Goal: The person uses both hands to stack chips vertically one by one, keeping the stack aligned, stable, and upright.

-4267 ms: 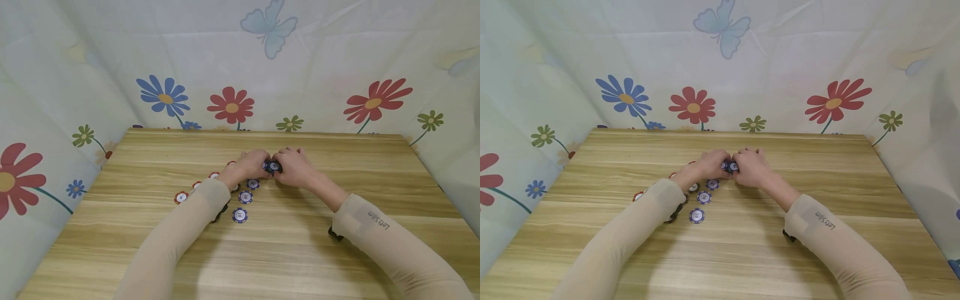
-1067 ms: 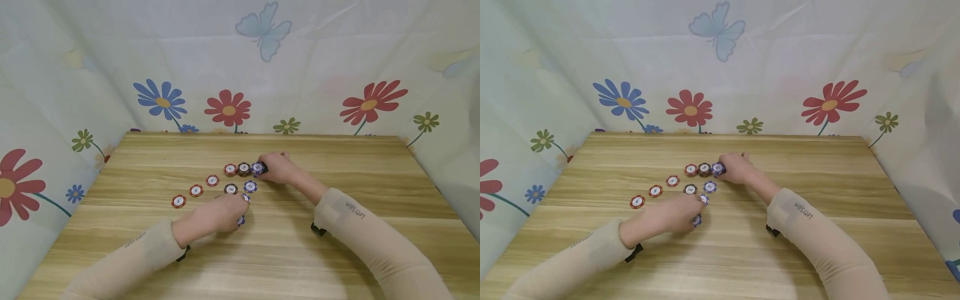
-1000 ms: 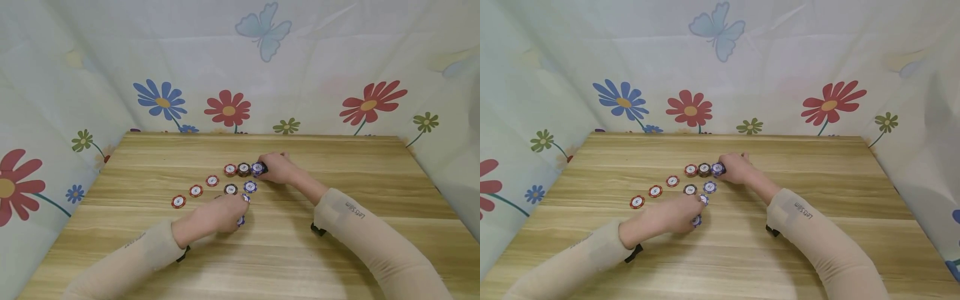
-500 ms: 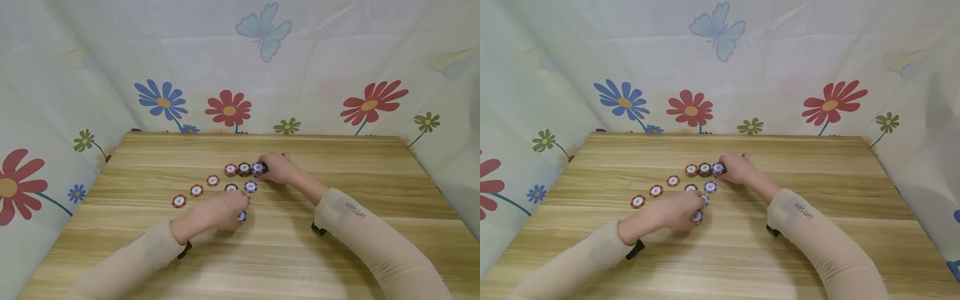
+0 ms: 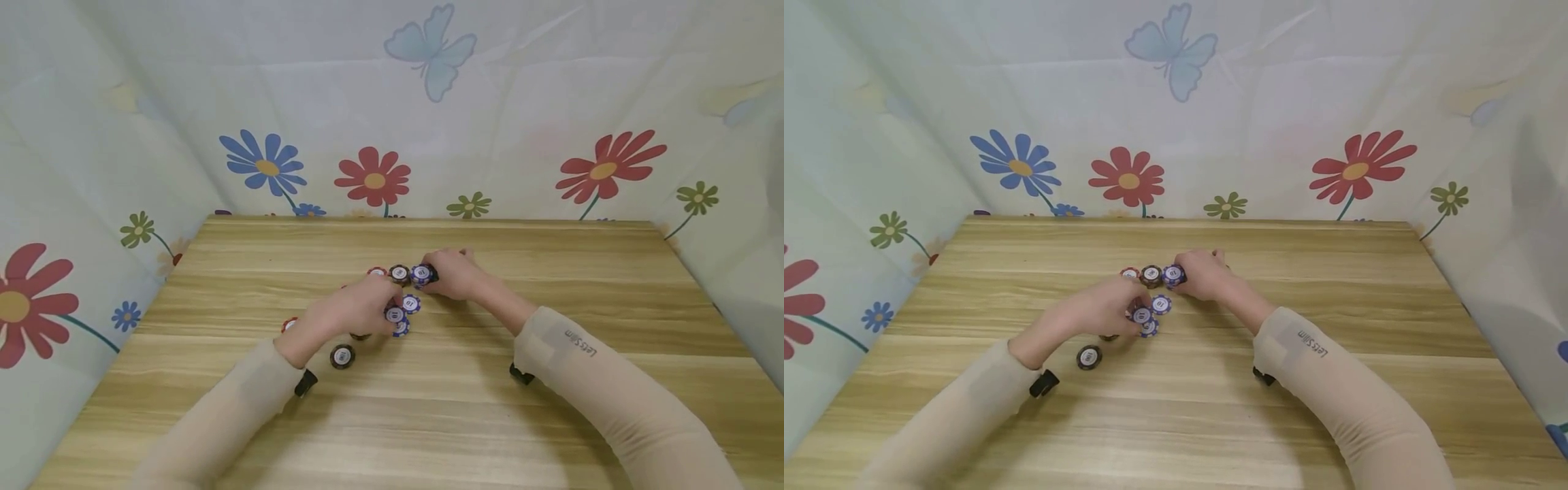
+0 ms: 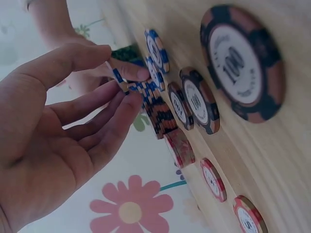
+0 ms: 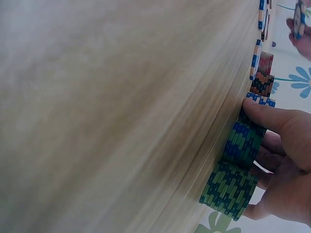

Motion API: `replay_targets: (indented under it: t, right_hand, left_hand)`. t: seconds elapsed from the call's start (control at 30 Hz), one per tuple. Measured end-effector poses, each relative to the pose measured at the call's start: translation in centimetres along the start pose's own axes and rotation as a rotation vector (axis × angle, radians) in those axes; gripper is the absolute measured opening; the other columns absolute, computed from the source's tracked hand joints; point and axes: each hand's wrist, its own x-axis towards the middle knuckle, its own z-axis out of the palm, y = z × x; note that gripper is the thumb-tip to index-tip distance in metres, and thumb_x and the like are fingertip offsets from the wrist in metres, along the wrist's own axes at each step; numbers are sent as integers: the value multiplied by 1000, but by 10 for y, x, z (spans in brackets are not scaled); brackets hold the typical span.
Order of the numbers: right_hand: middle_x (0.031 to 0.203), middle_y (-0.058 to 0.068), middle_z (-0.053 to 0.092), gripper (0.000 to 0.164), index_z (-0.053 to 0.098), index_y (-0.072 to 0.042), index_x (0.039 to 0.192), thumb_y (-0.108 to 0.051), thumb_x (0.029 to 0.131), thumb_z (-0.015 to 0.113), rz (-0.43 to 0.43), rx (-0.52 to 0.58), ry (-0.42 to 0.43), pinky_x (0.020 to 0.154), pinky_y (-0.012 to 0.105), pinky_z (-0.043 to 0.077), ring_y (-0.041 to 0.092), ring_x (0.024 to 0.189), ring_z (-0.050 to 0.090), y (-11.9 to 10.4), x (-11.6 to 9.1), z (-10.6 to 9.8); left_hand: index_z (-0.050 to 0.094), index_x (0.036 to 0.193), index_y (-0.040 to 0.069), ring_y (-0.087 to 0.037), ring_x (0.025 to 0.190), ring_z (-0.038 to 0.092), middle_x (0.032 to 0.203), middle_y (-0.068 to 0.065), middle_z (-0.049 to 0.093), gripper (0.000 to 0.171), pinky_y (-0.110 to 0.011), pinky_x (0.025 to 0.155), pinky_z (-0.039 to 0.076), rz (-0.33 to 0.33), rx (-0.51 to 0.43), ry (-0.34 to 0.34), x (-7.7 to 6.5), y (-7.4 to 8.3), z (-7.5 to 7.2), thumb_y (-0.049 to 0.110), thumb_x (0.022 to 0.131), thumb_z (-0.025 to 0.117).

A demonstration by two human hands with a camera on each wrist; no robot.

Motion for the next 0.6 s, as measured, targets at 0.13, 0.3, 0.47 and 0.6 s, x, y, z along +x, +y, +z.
replay_targets:
  t: [0.13,0.3,0.47,0.6]
  right_hand:
    - [112,8,72,38,69,-5,117,-26,89,83,-4,3,-7,101,66,29,31,107,64,-2,-1,-1]
    - [111,8,72,37,69,-5,117,-25,89,83,-14,5,-4,99,67,30,32,108,63,-2,0,-1]
    - [112,9,72,38,69,-5,117,-26,89,83,-15,-2,4,99,68,30,33,109,63,-1,-1,-1]
    - [111,8,72,39,69,-5,117,-27,88,84,-12,11,7,98,65,32,32,106,64,0,-1,-1]
  left_hand:
    - [72,108,0,-15,84,61,96,-5,70,30,-30,75,52,-27,6,54,11,-6,-1,14,84,83]
    - [71,110,-2,-16,84,61,99,-7,68,33,-29,73,51,-46,12,88,23,-11,-1,15,84,83]
    - [71,112,-3,-17,86,61,100,-9,67,34,-27,72,51,-50,28,136,34,-15,-1,14,84,82]
    - [72,114,-4,-17,87,62,102,-11,69,35,-26,72,52,-45,33,172,42,-18,0,14,85,80]
